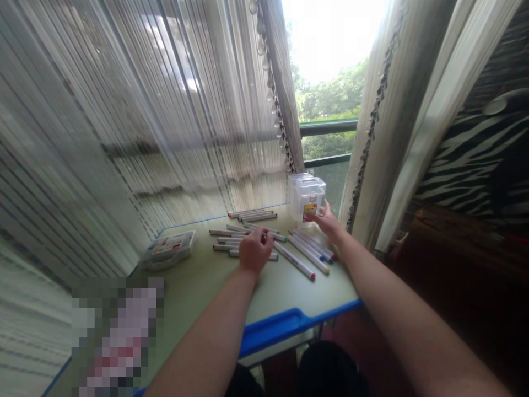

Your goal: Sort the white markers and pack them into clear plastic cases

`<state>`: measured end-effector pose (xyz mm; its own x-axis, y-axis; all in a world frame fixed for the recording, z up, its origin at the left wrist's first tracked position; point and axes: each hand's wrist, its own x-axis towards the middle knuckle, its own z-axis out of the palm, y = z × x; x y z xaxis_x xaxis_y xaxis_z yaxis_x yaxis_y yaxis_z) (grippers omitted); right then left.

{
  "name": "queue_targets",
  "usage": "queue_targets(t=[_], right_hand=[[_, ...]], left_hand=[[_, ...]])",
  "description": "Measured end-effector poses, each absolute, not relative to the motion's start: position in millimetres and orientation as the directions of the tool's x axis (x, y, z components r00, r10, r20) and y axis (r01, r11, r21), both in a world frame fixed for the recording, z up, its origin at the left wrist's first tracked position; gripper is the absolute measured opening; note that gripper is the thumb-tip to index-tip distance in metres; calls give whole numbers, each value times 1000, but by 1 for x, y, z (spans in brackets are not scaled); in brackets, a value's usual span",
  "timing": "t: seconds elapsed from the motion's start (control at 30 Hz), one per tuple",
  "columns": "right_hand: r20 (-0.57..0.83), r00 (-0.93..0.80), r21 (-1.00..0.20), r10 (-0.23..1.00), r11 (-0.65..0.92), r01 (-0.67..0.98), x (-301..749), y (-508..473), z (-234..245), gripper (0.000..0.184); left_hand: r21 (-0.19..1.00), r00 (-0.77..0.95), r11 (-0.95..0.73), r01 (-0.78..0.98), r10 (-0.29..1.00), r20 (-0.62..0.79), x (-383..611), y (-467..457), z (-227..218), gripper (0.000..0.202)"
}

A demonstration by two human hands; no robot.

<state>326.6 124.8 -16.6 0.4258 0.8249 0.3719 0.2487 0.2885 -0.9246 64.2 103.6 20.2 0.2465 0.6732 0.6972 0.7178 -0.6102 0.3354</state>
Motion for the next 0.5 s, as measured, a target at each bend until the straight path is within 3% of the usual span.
queue_targets(t=[0.17,0.3,0.5], right_hand=[[406,377,-914,833,358,193,325,126,-17,107],[354,433,-934,829,291,208,327,128,-21,105],[520,378,-821,766,326,468,331,125,-23,65]], left_hand=[[327,261,-617,716,671,694,65,102,21,17],[339,243,-600,725,683,688,64,101,22,17],[338,258,-609,717,683,683,60,99,20,17]])
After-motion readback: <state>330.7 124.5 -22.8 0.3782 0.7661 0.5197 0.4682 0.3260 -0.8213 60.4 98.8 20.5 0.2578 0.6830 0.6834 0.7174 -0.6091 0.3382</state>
